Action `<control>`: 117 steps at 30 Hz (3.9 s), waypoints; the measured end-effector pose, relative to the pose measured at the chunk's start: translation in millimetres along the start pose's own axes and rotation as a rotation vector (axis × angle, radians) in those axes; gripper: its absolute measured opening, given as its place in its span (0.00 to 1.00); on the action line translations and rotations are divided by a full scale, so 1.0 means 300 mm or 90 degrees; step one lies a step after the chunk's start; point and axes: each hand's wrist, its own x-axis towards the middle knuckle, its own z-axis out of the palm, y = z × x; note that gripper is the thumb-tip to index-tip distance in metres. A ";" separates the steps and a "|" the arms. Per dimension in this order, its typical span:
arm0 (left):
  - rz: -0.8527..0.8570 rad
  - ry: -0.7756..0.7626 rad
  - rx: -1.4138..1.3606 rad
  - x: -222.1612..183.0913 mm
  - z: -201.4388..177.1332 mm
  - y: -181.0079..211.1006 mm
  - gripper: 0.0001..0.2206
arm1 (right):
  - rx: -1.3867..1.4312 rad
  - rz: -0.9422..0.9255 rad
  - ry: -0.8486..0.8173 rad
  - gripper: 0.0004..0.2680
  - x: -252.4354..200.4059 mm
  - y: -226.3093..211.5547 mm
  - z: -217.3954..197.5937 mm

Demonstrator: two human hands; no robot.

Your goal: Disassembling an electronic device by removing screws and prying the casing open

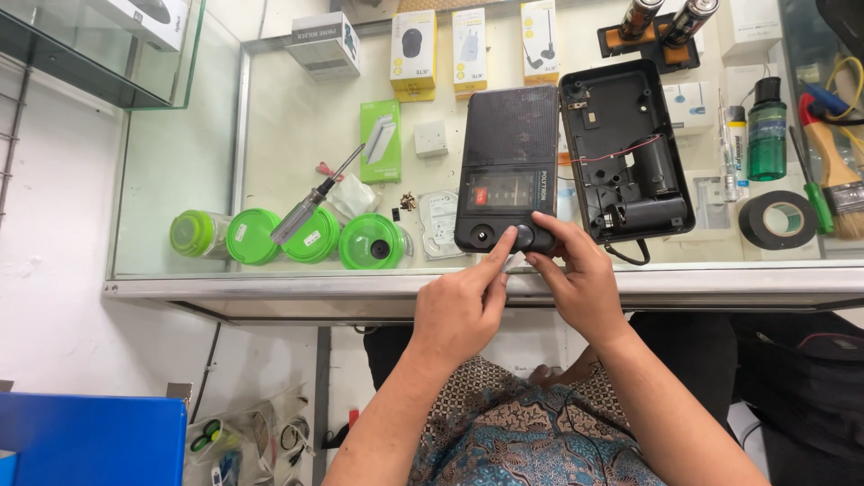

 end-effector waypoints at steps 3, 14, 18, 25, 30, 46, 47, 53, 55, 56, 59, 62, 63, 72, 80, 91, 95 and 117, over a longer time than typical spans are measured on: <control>0.008 0.011 0.006 0.004 0.014 -0.003 0.25 | -0.005 -0.006 0.002 0.17 0.005 -0.012 -0.001; 0.048 0.124 -0.004 -0.019 0.075 -0.007 0.24 | -0.042 -0.027 0.018 0.15 0.011 -0.026 0.005; 0.073 0.229 0.086 -0.042 0.147 -0.022 0.26 | -0.029 -0.023 0.024 0.14 0.005 -0.020 0.014; -0.063 0.185 0.021 -0.053 0.118 0.032 0.25 | -0.043 -0.016 0.033 0.14 -0.005 -0.023 0.027; -0.168 -0.052 0.020 -0.005 -0.020 0.115 0.24 | -0.023 -0.006 0.036 0.14 -0.002 -0.034 0.021; -0.016 0.286 0.074 -0.013 0.183 0.050 0.24 | -0.005 0.011 0.070 0.14 -0.007 -0.015 0.020; -0.064 0.163 0.067 -0.009 0.122 0.066 0.24 | -0.001 0.016 0.067 0.14 -0.008 -0.015 0.021; -0.080 -0.021 0.082 0.022 0.044 0.048 0.24 | 0.005 0.016 0.068 0.14 -0.010 -0.005 0.024; -0.065 -0.017 0.090 0.025 0.049 0.037 0.24 | 0.007 0.015 0.072 0.14 -0.008 -0.008 0.024; -0.074 -0.025 0.057 0.029 0.049 0.030 0.23 | 0.006 0.019 0.073 0.14 -0.004 -0.011 0.024; -0.102 -0.044 -0.072 0.032 0.022 0.033 0.23 | 0.003 0.025 0.074 0.14 -0.005 -0.026 0.022; -0.146 -0.056 -0.242 0.037 0.029 -0.002 0.23 | -0.002 0.016 0.069 0.14 -0.002 -0.035 0.024; -0.169 -0.065 -0.316 0.042 0.040 -0.022 0.23 | -0.008 0.006 0.070 0.14 -0.002 -0.037 0.024; -0.169 -0.015 0.030 0.016 0.098 -0.044 0.15 | -0.068 -0.012 0.068 0.14 -0.005 -0.039 0.028; 0.044 0.106 0.435 0.009 0.118 0.021 0.09 | -0.103 -0.029 0.080 0.14 -0.019 -0.006 0.037; 0.160 0.195 0.512 0.021 0.117 -0.044 0.08 | -0.097 -0.016 0.089 0.15 -0.013 -0.039 0.038; 0.015 0.052 0.277 0.031 0.093 -0.030 0.13 | -0.094 -0.013 0.085 0.15 -0.015 -0.034 0.040; -0.304 -0.258 -0.605 0.082 0.024 -0.055 0.12 | -0.131 -0.014 0.071 0.16 -0.030 -0.009 0.042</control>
